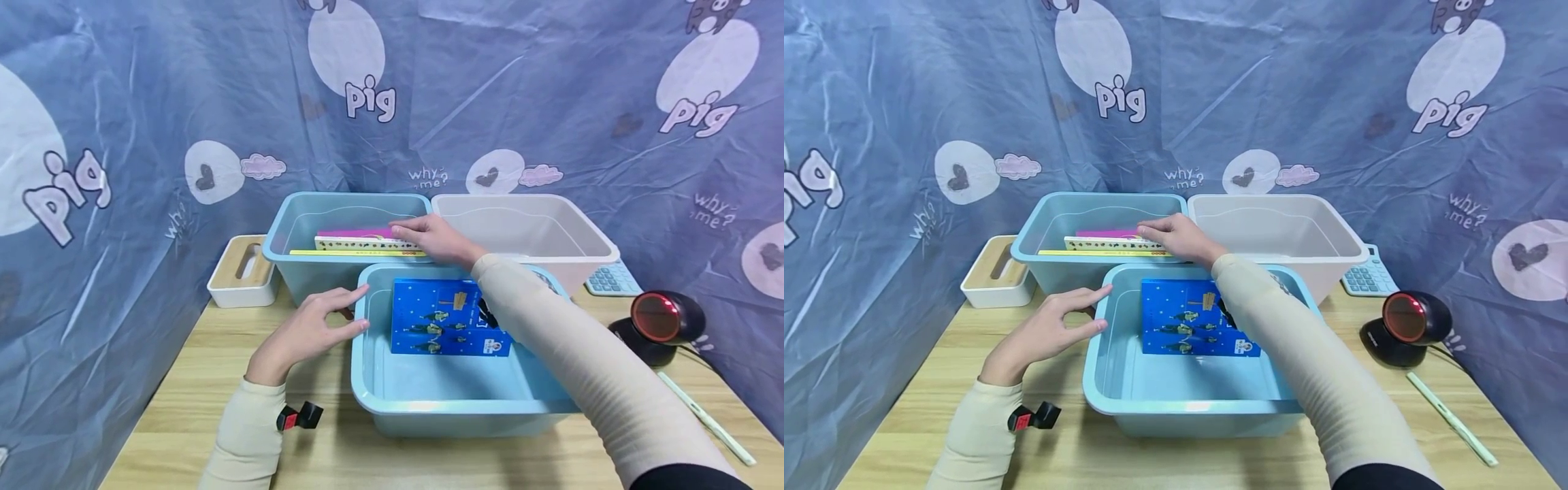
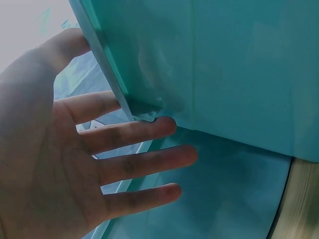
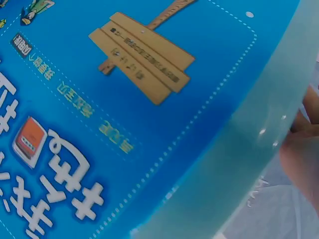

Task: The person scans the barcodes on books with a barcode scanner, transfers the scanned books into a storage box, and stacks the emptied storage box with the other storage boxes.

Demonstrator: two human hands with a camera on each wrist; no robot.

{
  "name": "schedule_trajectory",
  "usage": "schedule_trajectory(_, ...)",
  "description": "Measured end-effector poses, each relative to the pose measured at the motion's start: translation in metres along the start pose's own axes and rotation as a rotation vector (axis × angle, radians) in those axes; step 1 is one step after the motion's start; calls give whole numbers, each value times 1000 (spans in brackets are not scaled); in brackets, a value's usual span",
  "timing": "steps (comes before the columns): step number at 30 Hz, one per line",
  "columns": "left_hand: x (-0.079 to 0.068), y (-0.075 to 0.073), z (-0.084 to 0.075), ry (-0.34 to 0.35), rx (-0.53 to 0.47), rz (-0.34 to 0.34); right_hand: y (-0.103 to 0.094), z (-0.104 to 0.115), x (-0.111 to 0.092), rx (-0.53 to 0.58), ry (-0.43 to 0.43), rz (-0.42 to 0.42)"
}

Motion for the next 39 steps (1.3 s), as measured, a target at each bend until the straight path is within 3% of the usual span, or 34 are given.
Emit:
schedule_trajectory(6,-1,0,-1,-2,9,-5,-10,11,-14,-23,-15,-8)
schedule_trajectory(13,-2,1,-2,1,1,-20,-35,17,-40,-14,-37,-23)
schedule_trajectory(28,-1,1,-1,12,8,-34,-89,0,-138,-194,-60,-74)
schedule_trajectory(34,-2,1,-1,2,20,-31,-88,-19,-168,-177,-53,-48)
schedule_trajectory(39,-1,3,1,-4,30,-33,-79,-36,-178,-168,-47,-8)
Point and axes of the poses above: each hand's wrist, its own x-axis towards the middle knuckle, its own y-axis out of the palm, z = x × y, the point moved 3 cm from there along x, towards the middle knuckle, and after that the axes turned 6 degrees about x, right-handed, at the moved point
